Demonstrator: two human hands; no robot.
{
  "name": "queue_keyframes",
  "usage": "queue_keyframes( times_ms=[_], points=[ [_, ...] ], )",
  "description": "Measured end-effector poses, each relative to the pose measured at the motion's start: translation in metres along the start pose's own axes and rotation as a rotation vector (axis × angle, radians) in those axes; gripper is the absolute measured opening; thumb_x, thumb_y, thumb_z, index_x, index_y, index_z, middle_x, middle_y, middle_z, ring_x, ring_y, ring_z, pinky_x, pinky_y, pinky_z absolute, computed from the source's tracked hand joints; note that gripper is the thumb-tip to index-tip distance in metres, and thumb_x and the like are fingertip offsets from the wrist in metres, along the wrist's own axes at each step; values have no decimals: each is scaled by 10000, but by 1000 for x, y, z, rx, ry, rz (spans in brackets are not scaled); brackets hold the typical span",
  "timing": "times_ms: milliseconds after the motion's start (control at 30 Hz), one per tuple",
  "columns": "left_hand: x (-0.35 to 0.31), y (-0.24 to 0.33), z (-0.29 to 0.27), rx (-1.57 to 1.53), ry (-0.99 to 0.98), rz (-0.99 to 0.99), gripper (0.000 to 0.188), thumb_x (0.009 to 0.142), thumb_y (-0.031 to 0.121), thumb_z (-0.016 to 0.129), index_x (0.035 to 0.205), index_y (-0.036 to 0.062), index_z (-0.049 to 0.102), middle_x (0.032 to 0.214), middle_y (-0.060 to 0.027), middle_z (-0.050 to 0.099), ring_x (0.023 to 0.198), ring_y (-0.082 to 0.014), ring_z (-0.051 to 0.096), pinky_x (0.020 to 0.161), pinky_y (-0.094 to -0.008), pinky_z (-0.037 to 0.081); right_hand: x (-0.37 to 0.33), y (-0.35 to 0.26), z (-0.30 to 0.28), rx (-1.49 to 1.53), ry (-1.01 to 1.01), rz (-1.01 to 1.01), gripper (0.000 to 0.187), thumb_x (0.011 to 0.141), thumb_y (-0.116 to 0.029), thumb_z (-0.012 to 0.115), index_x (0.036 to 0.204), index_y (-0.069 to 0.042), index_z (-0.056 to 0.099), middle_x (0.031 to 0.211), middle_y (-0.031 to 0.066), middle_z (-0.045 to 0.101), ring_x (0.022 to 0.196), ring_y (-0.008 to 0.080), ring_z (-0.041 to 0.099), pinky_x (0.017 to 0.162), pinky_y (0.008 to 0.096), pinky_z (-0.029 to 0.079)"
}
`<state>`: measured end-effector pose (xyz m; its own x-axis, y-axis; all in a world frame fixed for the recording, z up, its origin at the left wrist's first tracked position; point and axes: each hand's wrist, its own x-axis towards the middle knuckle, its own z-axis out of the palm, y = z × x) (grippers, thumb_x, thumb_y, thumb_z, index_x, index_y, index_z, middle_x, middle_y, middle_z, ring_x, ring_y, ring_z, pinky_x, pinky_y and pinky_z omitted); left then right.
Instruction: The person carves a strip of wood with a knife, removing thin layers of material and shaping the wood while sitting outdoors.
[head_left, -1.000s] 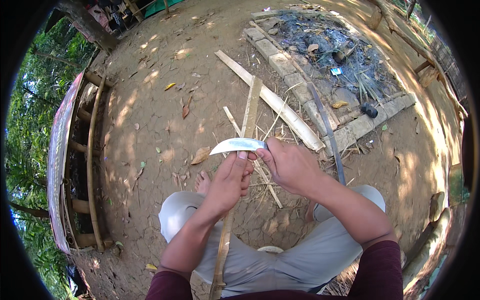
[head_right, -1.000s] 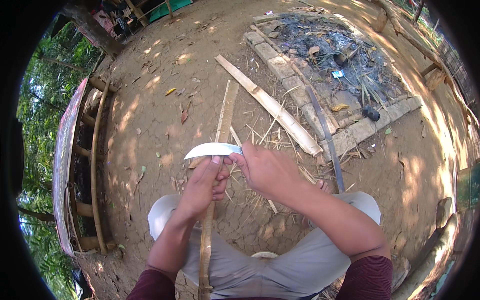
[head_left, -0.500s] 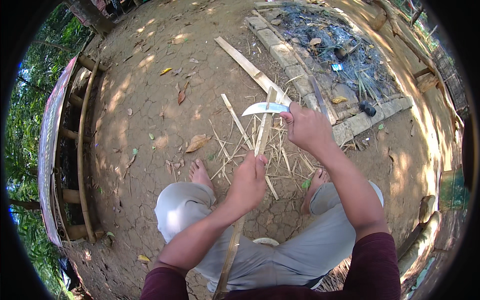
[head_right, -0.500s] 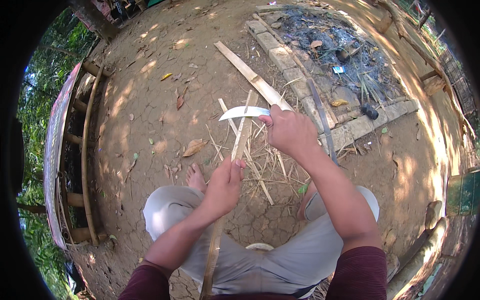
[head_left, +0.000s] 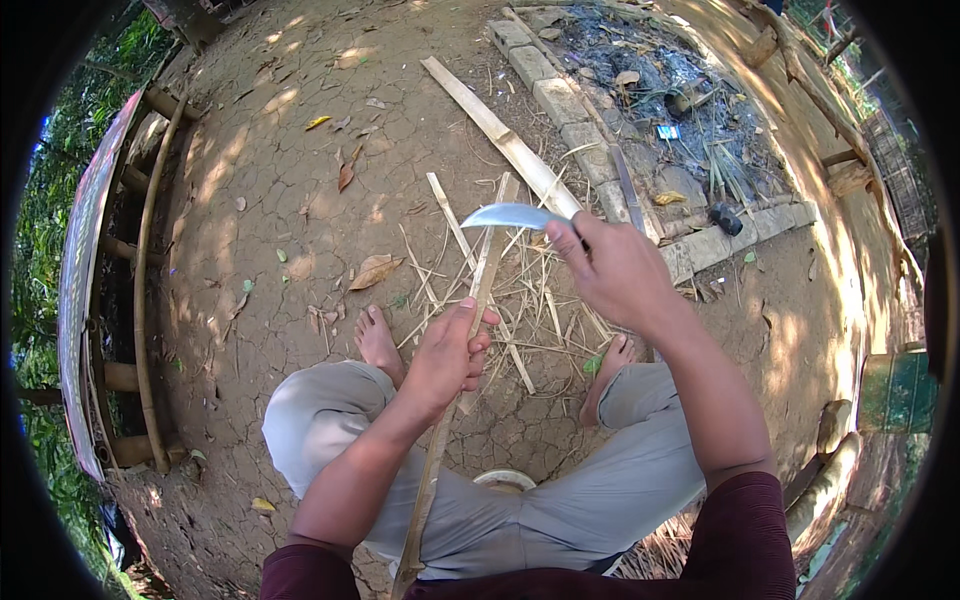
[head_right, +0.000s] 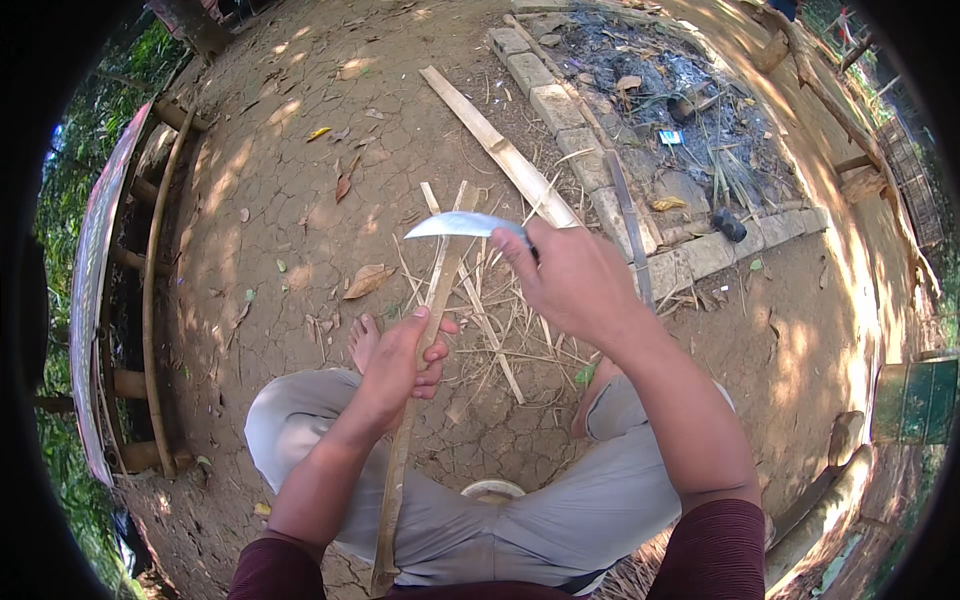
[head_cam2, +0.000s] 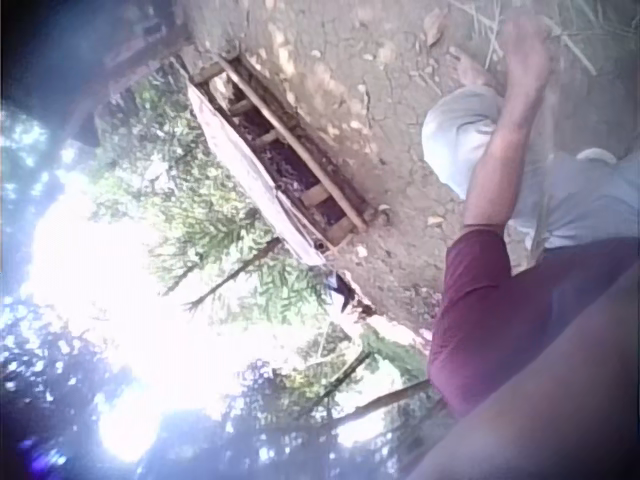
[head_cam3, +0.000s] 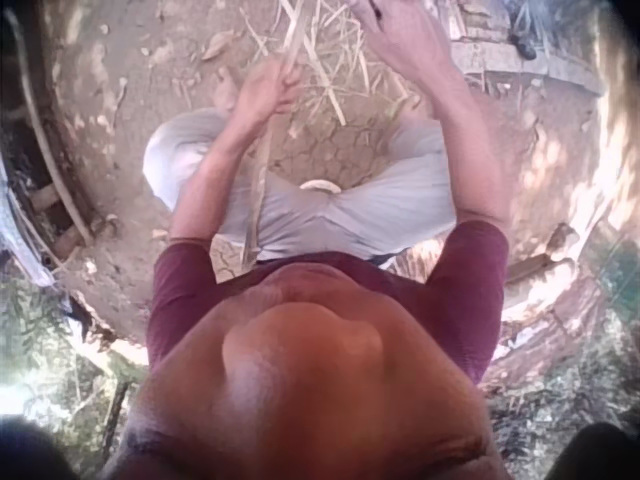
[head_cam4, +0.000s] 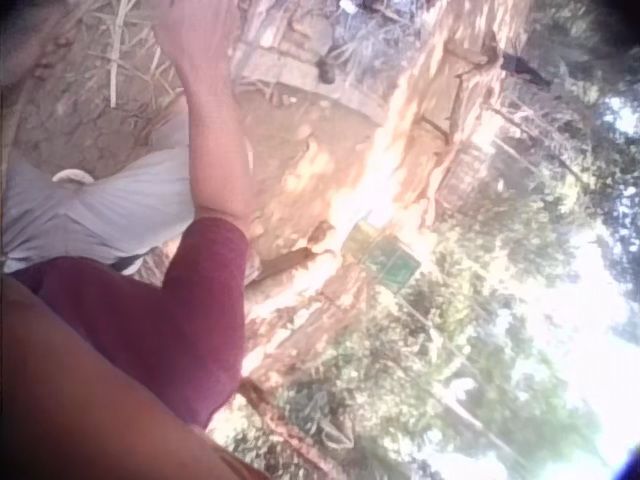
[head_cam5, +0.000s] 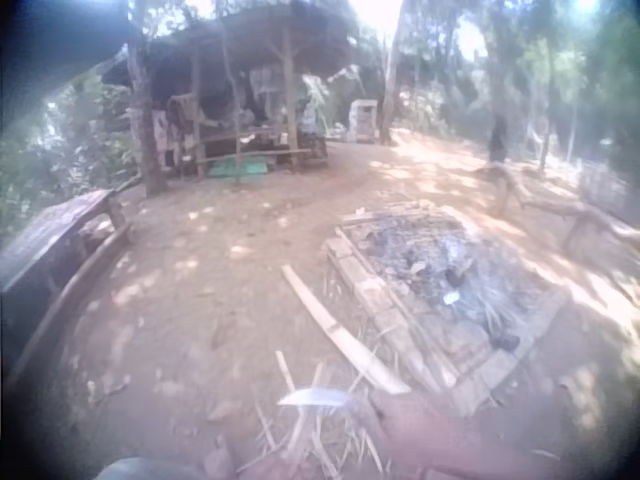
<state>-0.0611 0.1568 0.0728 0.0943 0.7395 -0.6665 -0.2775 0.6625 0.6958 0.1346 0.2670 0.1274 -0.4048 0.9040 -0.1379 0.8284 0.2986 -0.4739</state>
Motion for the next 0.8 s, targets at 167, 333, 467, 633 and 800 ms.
queue_keyframes(
  times_ms=[167, 333, 467, 633, 800],
  points=[
    [3, 1, 26, -211, -81, 31, 427, 1066, 396, 287, 1097, 43, 524, 777, -31, 522, 499, -120, 447, 430, -254, 350, -22, 1, 23, 13, -125, -229, 537, 1019, -478, 421, 864, 1, 607, 710, 229, 646, 679, 420, 657, 609, 528, 495],
    [-6, 8, 27, -129, -146, 92, 396, 1067, 361, 304, 1079, 33, 527, 861, -101, 608, 558, -168, 577, 459, -291, 455, -28, 4, 40, 65, -128, -222, 485, 1015, -452, 453, 887, -2, 575, 700, 225, 638, 632, 421, 647, 556, 526, 486],
    [-10, 15, -6, -133, -263, 166, 366, 1066, 321, 323, 1095, 12, 517, 846, -101, 606, 537, -162, 562, 458, -289, 459, -25, -4, 47, 118, 9, -318, 457, 1011, -438, 481, 861, -11, 548, 669, 197, 620, 608, 412, 636, 540, 511, 479],
    [-16, 23, -12, -244, -261, 146, 337, 1069, 306, 325, 1116, 29, 509, 750, -54, 555, 469, -121, 475, 431, -258, 408, -21, -12, 52, 154, 78, -374, 435, 1003, -425, 509, 854, -17, 534, 669, 184, 616, 597, 394, 632, 527, 493, 474],
    [-19, 23, 0, -277, -230, 121, 291, 1058, 288, 321, 1063, 60, 501, 666, -8, 451, 392, -82, 356, 351, -233, 319, -25, -12, 54, 116, 122, -436, 418, 988, -422, 535, 858, -25, 531, 656, 165, 611, 589, 382, 633, 515, 483, 477]
  ],
)
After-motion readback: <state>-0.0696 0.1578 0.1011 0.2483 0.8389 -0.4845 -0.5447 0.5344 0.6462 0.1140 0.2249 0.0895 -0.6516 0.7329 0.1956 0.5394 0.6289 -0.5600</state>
